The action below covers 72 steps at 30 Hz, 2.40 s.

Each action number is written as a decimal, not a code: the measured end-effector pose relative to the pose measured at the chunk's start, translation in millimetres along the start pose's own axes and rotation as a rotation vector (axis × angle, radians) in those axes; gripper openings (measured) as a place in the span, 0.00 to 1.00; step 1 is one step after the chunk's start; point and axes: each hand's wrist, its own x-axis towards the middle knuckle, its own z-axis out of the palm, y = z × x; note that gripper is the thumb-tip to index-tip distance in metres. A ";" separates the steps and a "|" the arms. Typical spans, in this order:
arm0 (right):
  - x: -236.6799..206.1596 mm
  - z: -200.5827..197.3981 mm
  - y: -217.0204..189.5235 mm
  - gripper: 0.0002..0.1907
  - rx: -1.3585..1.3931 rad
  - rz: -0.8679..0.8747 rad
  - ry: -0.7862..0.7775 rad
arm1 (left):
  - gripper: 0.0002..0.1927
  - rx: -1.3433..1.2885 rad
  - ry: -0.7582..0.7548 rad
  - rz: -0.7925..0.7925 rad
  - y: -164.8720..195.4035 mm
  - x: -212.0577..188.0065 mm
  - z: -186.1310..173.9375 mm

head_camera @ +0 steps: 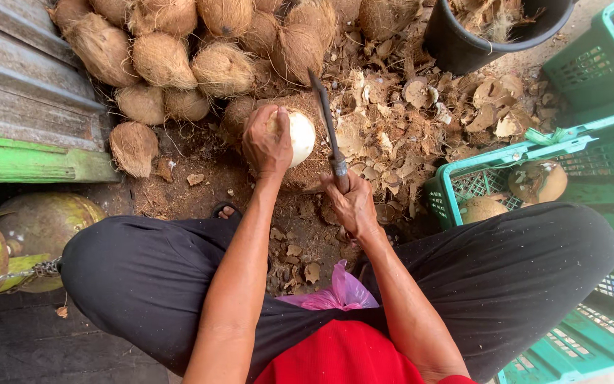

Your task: The person sits on the ground holding a coconut in one hand and a machete in the other, repeatedly chopping the outer husk to trim and shape the coconut. They rotate the coconut between cuts, toss trimmed husk pieces aside, and pick up another coconut to continue trimming.

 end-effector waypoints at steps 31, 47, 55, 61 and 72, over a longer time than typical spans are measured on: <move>-7.8 0.4 -15.1 0.18 0.233 0.039 -0.047 | 0.18 -0.098 0.062 0.266 -7.2 -13.3 -10.4; 5.3 -1.3 -16.0 0.21 0.252 0.111 -0.053 | 0.21 -0.282 -0.096 -0.110 -49.9 1.0 -11.2; -2.2 14.2 -28.2 0.24 -0.019 0.141 -0.093 | 0.12 0.011 0.119 0.100 -41.9 -15.7 -4.3; -5.2 18.3 -20.9 0.18 -0.079 -0.075 -0.012 | 0.17 -0.264 0.041 -0.200 -20.4 -14.4 -16.4; 7.5 5.6 -4.9 0.11 0.307 0.238 -0.305 | 0.21 -0.276 0.013 0.061 -45.8 -4.6 -8.0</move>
